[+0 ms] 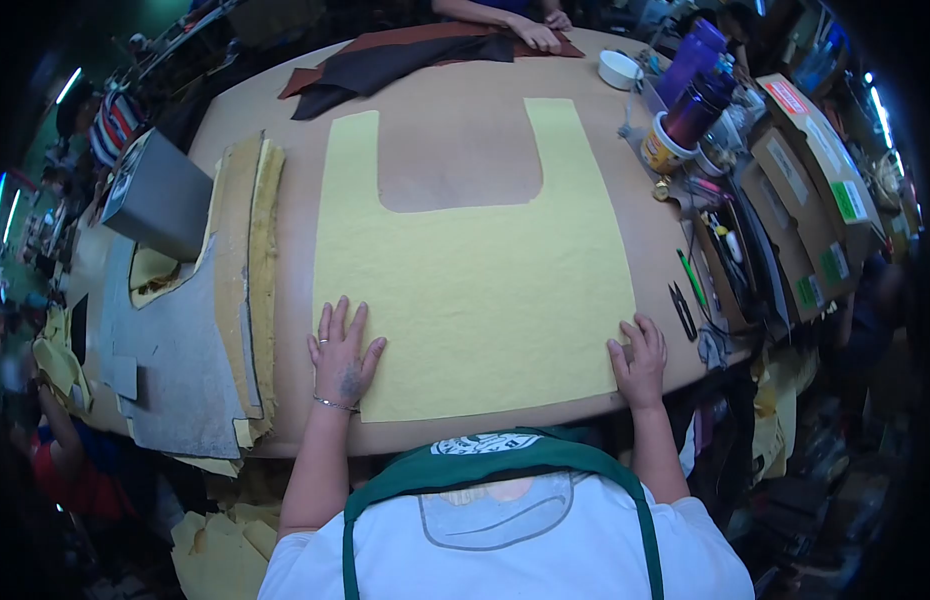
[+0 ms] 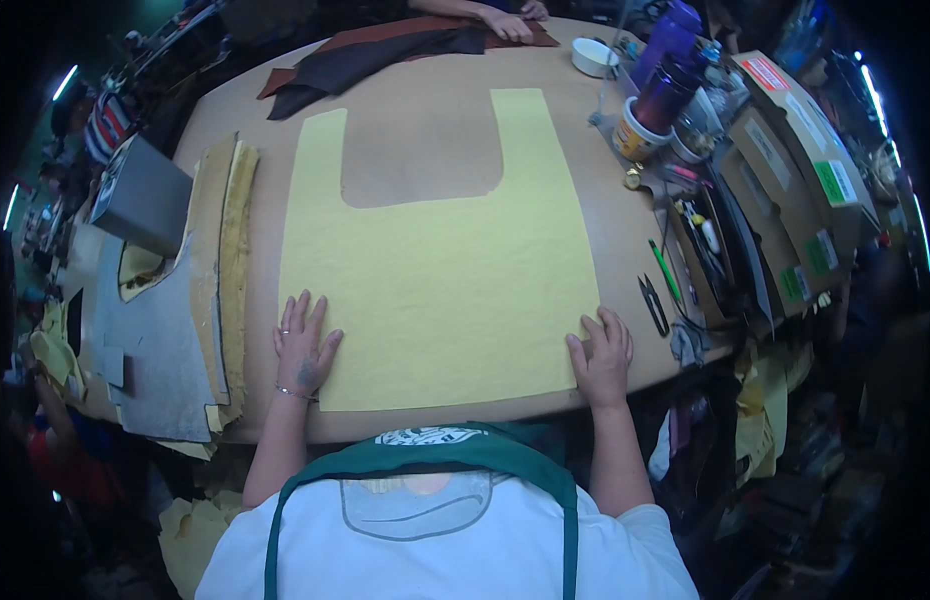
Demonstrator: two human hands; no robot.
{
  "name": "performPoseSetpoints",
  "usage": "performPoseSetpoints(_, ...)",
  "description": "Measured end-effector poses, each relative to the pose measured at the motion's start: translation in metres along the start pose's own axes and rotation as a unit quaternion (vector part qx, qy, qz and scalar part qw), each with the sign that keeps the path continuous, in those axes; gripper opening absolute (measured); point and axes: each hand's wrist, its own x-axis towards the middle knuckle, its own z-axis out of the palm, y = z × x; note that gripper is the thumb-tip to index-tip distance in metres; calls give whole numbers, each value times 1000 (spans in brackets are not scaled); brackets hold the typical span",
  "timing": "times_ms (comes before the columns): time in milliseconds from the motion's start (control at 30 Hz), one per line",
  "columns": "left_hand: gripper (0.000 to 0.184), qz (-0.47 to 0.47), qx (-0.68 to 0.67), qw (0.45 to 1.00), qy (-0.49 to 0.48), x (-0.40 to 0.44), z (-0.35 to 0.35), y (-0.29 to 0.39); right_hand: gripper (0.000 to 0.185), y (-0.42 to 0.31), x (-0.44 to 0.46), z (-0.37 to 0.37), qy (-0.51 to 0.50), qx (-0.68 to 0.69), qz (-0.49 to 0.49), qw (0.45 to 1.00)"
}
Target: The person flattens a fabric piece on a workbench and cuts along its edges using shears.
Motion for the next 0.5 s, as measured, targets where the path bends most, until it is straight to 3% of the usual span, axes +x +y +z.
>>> performPoseSetpoints(100, 57, -7, 0, 1000, -8, -1, 1, 2, 26, 8, -1, -3, 29, 52, 7, 998)
performPoseSetpoints(167, 58, 44, 6, 999, -15, -5, 1, 14, 23, 21, 1, -8, 75, 91, 35, 992)
performPoseSetpoints(300, 59, 168, 4, 983, -71, -15, -4, 64, 24, 57, 12, -29, 151, -47, 73, 985)
performPoseSetpoints(400, 59, 225, 5, 965, -131, -18, 5, 94, 26, 78, 19, -19, 134, -102, 117, 979)
performPoseSetpoints(500, 58, 228, 14, 966, -118, -16, 13, 98, 27, 77, 19, -7, 116, -140, 158, 971)
